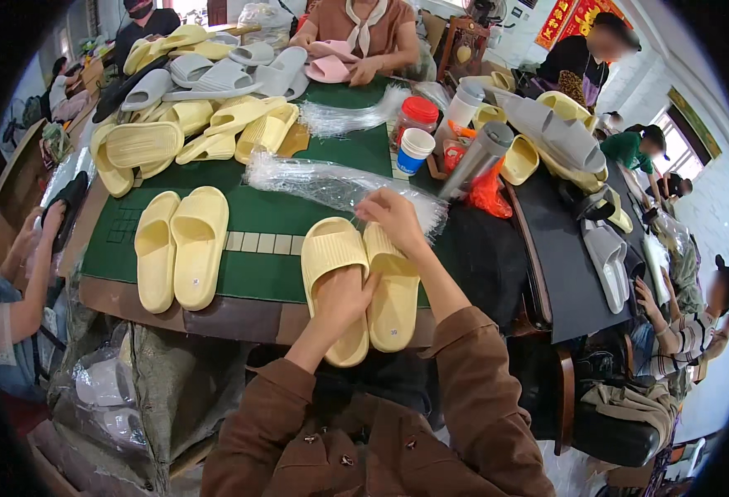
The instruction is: The person assembles pairs of plastic slippers by inserting small metal fasteners into the soles. They handle yellow, black, and white slippers, picking them up, aligning them, and securing the fasteners by hand. The finished pairs are placed on the table.
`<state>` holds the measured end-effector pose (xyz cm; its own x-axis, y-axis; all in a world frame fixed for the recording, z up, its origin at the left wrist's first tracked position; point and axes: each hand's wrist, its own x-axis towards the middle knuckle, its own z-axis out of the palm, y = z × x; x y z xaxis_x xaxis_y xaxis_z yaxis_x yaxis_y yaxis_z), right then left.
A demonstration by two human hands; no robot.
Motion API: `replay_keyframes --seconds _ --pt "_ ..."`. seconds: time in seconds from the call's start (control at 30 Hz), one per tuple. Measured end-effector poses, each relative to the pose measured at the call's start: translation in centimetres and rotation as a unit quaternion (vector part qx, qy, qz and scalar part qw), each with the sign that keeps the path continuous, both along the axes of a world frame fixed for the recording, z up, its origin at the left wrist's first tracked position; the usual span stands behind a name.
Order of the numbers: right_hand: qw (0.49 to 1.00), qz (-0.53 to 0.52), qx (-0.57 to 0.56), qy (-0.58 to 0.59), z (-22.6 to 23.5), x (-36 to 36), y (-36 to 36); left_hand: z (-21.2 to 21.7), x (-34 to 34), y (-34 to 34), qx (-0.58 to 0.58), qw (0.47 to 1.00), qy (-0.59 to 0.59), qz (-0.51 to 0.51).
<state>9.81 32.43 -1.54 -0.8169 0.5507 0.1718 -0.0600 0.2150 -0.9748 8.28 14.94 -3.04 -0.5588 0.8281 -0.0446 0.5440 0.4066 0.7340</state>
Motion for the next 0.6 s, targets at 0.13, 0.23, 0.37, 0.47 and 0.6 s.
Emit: replay_keyframes --seconds 0.13,0.23,0.37,0.47,0.6 --pt "0.988 0.014 0.131 -0.085 1.1 0.7 -0.3 -0.7 0.8 -1.6 0.08 0.985 0.153 -0.011" --pt "0.986 0.03 0.123 -0.109 1.3 0.8 -0.6 -0.5 1.4 -2.6 0.131 0.971 0.196 -0.026" --pt "0.987 0.013 0.144 -0.076 0.6 0.3 -0.4 -0.2 0.4 -2.6 0.092 0.983 0.15 -0.051" --pt "0.99 0.004 0.133 -0.052 0.3 0.4 -0.4 0.1 0.4 -3.2 0.108 0.968 0.222 -0.04" --pt "0.996 -0.018 0.08 -0.044 0.5 0.6 -0.7 2.8 1.6 -4.3 0.178 0.957 0.229 -0.031"
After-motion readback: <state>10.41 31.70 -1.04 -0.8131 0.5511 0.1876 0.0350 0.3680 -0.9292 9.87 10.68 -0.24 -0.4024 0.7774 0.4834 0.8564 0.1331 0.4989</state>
